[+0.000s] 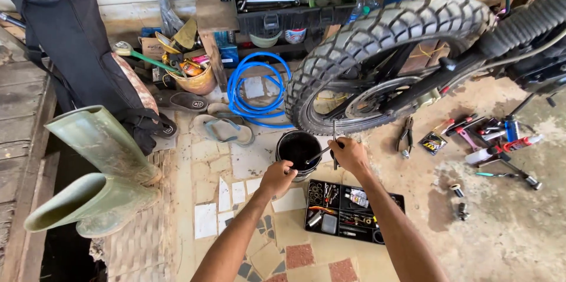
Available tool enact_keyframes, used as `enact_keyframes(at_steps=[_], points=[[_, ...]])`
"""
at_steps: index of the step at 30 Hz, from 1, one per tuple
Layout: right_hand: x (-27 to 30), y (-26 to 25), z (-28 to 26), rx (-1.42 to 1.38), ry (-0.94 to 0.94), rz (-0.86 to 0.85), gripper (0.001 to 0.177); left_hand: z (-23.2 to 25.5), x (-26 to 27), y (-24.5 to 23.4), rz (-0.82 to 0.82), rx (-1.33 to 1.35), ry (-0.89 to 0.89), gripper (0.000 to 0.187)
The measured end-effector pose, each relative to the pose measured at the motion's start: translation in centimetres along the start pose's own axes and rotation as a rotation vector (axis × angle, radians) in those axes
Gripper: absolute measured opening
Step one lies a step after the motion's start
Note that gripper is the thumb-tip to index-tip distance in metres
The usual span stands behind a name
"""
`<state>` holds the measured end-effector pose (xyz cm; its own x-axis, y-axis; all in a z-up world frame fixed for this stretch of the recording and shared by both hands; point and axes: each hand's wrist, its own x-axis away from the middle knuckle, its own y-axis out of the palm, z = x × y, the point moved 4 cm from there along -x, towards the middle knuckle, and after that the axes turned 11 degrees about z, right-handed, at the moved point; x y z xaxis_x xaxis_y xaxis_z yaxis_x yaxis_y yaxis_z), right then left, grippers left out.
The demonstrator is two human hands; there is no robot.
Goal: Performing maintenance and repairs on motorcycles using various hand tools and cleaning supplies
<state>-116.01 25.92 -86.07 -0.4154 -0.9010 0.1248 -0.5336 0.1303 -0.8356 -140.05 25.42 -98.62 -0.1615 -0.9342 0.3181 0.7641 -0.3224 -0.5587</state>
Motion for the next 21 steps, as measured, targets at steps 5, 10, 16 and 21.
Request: enact_keyframes(at_steps=[5, 10, 16, 21], points=[[0.2, 1.8, -0.6, 0.025, -0.039, 0.018, 0.04, 0.0, -0.3, -0.4, 0.037, -0.091, 0.155, 0.05], [-0.3, 5.3, 0.0, 0.071, -0.085, 0.085, 0.04, -1.9, -3.1, 0.8, 0.08, -0.353, 0.286, 0.039], [-2.5, 6.1, -0.3, 0.195, -0.2, 0.153, 0.041, 0.1, -4.2, 1.5, 0.104, -0.555, 0.368, 0.033], [-4.0, 6.7, 0.2, 0.216, -0.213, 0.15, 0.036, 2.7, -3.1, 1.7, 0.095, -0.613, 0.422, 0.033]])
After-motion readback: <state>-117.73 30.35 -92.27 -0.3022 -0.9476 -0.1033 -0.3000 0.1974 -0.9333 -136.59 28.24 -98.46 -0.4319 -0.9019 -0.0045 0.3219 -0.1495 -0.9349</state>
